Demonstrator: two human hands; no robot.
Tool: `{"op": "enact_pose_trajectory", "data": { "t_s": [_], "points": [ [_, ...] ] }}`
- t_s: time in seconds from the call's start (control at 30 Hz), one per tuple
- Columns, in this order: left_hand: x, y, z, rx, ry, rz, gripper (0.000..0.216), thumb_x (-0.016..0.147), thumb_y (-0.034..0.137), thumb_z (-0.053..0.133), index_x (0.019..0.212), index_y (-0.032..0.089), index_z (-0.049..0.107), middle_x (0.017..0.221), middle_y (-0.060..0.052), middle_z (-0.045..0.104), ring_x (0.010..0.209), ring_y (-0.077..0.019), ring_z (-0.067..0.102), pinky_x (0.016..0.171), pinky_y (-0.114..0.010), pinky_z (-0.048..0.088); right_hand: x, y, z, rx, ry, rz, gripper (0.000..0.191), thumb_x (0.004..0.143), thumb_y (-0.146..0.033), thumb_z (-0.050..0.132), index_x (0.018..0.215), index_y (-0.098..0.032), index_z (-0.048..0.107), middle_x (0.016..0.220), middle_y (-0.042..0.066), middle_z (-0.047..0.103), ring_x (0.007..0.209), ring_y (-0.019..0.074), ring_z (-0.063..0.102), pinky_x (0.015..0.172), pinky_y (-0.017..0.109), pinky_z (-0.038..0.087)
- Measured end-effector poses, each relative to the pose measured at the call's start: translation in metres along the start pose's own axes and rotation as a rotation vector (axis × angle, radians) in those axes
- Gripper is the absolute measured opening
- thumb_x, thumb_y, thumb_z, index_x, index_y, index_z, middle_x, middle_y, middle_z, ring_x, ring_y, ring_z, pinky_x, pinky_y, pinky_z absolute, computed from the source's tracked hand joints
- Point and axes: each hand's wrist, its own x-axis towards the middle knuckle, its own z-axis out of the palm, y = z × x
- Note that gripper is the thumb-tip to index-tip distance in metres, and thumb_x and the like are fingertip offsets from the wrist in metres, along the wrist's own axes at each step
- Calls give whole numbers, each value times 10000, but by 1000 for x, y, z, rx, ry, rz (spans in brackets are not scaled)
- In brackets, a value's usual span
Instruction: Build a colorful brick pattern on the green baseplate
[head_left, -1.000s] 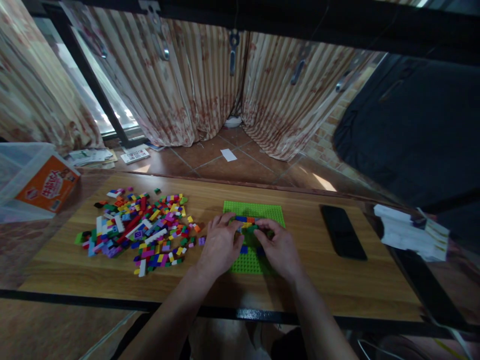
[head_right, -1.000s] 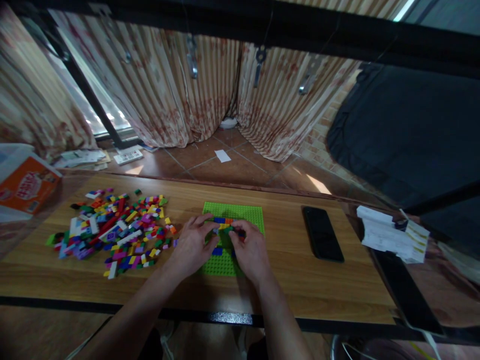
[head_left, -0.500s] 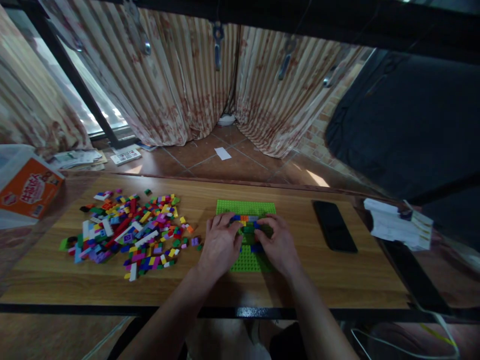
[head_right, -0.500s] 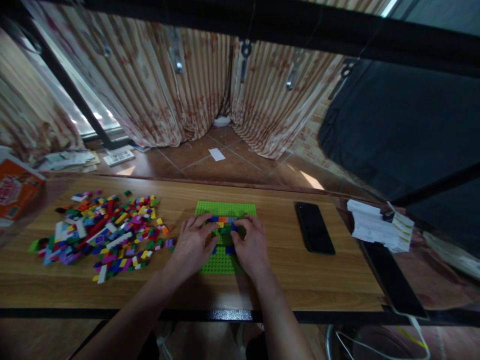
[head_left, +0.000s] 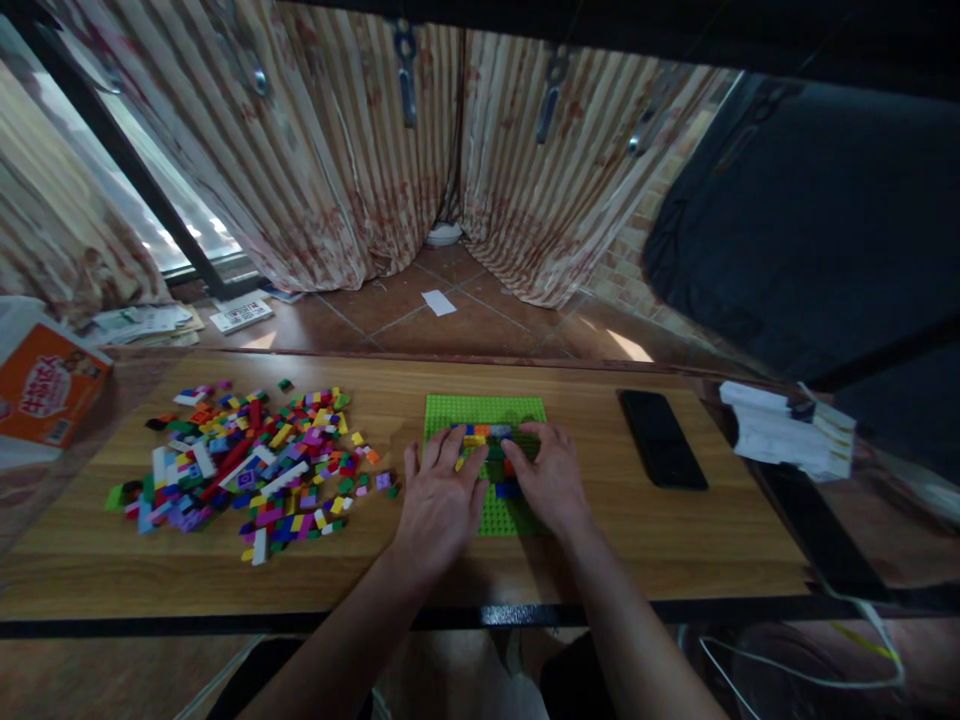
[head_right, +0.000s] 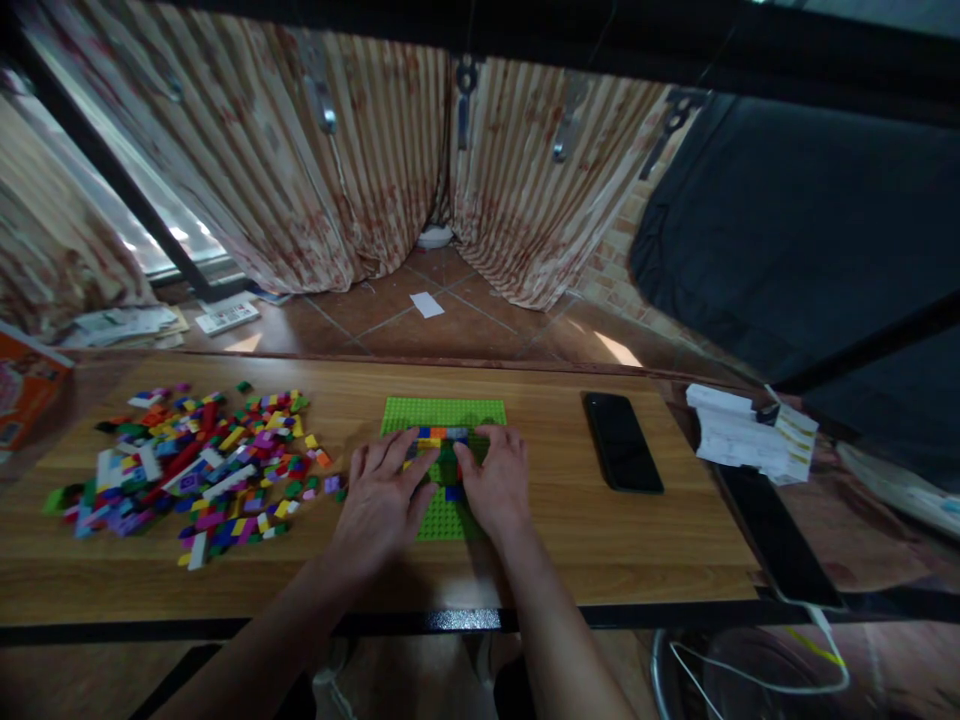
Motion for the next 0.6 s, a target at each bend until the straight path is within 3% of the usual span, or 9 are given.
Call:
{"op": "enact_pose_trajectory", "data": {
  "t_s": [0.2, 0.6],
  "points": [
    [-2, 4, 3, 38, -33, -12, 365, 903, 275, 515, 1250, 230, 621, 1455, -154, 478, 1345, -356, 393, 1052, -672, 276, -1, -2, 9, -94, 13, -16, 336, 823, -426, 595, 1032, -166, 636, 1062, 147, 620, 1066, 313, 516, 912, 467, 406],
    [0, 7, 6, 42, -43, -23, 360, 902, 284, 516, 1233, 203, 635, 1429, -175, 502, 1354, -368, 389, 1055, -695, 261, 0, -6, 10, -74, 19, 54, 274, 784, -393, 634, 978, -200, 659, 1070, 133, 609, 1065, 314, 515, 888, 457, 405]
  ]
}}
